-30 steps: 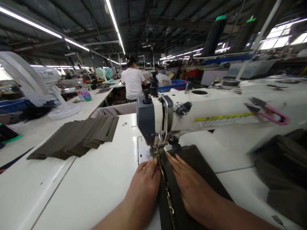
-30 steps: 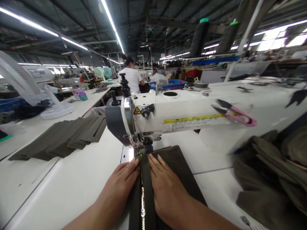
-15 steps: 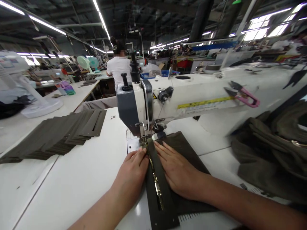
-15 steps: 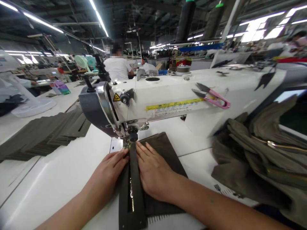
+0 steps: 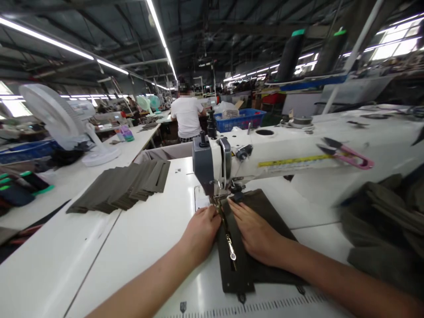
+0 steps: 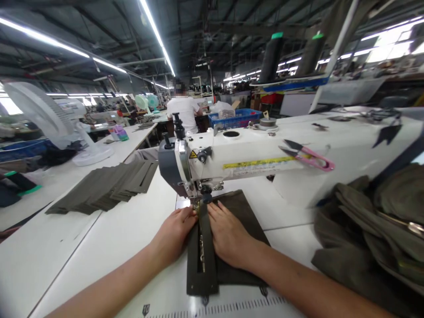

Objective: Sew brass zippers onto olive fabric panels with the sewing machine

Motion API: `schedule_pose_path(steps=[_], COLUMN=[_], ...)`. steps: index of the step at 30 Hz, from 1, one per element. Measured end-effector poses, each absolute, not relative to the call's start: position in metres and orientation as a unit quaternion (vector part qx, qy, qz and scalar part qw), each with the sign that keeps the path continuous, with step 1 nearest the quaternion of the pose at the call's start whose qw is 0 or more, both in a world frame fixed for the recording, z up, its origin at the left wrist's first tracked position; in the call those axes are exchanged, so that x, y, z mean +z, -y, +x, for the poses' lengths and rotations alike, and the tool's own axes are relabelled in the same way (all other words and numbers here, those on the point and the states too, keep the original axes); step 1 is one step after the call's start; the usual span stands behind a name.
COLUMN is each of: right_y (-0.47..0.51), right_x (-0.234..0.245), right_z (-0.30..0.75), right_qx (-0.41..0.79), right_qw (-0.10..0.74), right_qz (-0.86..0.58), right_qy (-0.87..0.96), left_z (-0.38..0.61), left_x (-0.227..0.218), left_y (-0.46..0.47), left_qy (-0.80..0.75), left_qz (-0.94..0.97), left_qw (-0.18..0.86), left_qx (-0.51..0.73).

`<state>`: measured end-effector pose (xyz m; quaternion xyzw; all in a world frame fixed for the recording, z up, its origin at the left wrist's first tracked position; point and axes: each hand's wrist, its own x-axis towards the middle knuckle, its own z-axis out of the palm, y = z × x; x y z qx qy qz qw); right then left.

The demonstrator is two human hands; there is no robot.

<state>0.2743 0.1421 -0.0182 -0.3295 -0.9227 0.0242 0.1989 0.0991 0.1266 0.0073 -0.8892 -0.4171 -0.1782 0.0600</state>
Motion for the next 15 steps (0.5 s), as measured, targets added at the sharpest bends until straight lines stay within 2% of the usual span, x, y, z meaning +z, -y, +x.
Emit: schedule_pose_path(steps=[4,8,15], right_y=[-0.149,-0.127,-0.075], right_x=[-0.015,-0.004,-0.010], right_z=[0.277,0.285,0.278], right_qx=[0.050,0.069,-0.073], right_qw=[0.220,0.281,0.348], right_qz=[-0.323,-0.295,-0.203], right_qy=[0.919,0.911,0.912], left_z=[0.098,0.095,0.083], left_x=[0.009,0.008,0.003], left_y=[-0.132,-0.133,-0.116], left_qy=[0.423,0.427,0.411], left_qz=[-0.890,-0.890,-0.885], left_qw=[0.070,0.058,-0.006], left_qx=[-0.152,-0.151,-0.217])
